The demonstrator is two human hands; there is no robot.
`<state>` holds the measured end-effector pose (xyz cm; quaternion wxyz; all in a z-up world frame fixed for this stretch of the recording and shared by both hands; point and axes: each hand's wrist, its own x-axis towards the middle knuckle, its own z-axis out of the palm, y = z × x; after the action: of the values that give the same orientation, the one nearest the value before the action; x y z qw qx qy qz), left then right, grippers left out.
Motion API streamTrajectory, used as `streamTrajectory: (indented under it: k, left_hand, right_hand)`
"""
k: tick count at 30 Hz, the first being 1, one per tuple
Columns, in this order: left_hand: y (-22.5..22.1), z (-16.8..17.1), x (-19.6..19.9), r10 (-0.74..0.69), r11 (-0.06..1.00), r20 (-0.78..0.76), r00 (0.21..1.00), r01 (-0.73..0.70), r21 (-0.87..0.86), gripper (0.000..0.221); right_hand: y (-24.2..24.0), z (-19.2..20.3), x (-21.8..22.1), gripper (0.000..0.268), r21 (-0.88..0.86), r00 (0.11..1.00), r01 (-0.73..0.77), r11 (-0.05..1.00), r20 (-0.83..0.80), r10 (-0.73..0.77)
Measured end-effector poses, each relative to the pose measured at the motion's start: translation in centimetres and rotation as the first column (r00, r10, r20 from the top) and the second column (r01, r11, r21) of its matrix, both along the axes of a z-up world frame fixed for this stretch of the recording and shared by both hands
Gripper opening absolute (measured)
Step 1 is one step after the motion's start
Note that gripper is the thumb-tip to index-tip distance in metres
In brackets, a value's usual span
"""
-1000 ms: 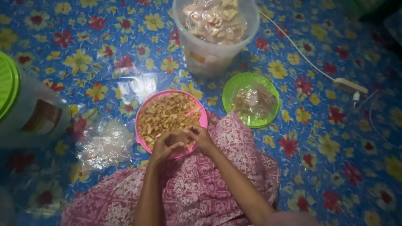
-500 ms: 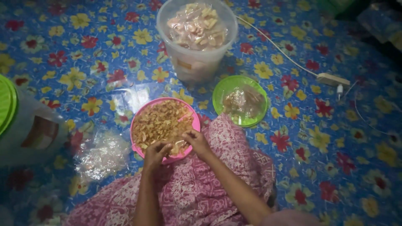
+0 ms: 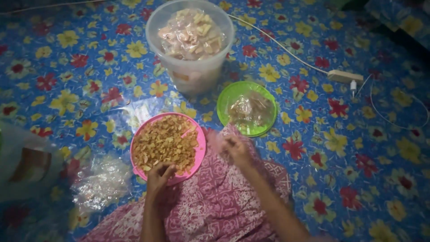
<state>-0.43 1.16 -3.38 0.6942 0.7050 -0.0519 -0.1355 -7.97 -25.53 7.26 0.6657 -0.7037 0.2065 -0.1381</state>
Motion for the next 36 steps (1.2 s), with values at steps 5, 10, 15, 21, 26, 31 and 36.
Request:
streamTrajectory:
  k: [5,10,15,21,26,31,36]
  left_hand:
    - [-1.1,5.4,-0.8,-0.017,0.993,-0.067,0.998,0.025,0.119,0.008]
    - [-1.0,3.7,-0.2,-0.004,0.982,-0.045,0.999,0.012,0.186,0.009]
    - [-0.9,2.3,0.1,0.003,0.992,-0.041,0.999,0.002,0.126,0.010]
    - [-0.7,1.7,0.7,-0.011,0.959,-0.020,1.000,0.016,0.282,0.011]
    - [-0.5,0.3,0.8,0.037,0.971,-0.100,0.994,-0.012,0.237,0.010]
    - [-0.9,1.4,0.8,0.039,0.980,-0.166,0.985,-0.005,0.200,0.010]
    - [-0.5,-1.7,1.1,0.045,0.982,0.062,0.997,-0.055,0.179,0.013]
  right_hand:
    - [-7.9,7.0,0.3,0.009,-0.046,0.969,0.182,0.982,-0.163,-0.187]
    - [-18.5,2.8,2.6,0.012,-0.172,0.914,0.402,0.899,0.017,-0.405]
    - [-25.0,0.2,6.1,0.013,-0.307,0.926,0.375,0.875,0.081,-0.369]
    - [-26.8,-3.6,11.5,0.016,-0.021,0.940,0.330,0.944,0.103,-0.326]
    - [-30.0,-14.0,12.5,0.055,0.236,0.916,0.397,0.887,-0.033,-0.401]
    - [-28.2,-12.7,9.8,0.036,0.036,0.879,0.473,0.880,-0.081,-0.470]
    - [-25.0,-10.2,7.6,0.029,0.085,0.917,0.381,0.921,0.090,-0.388]
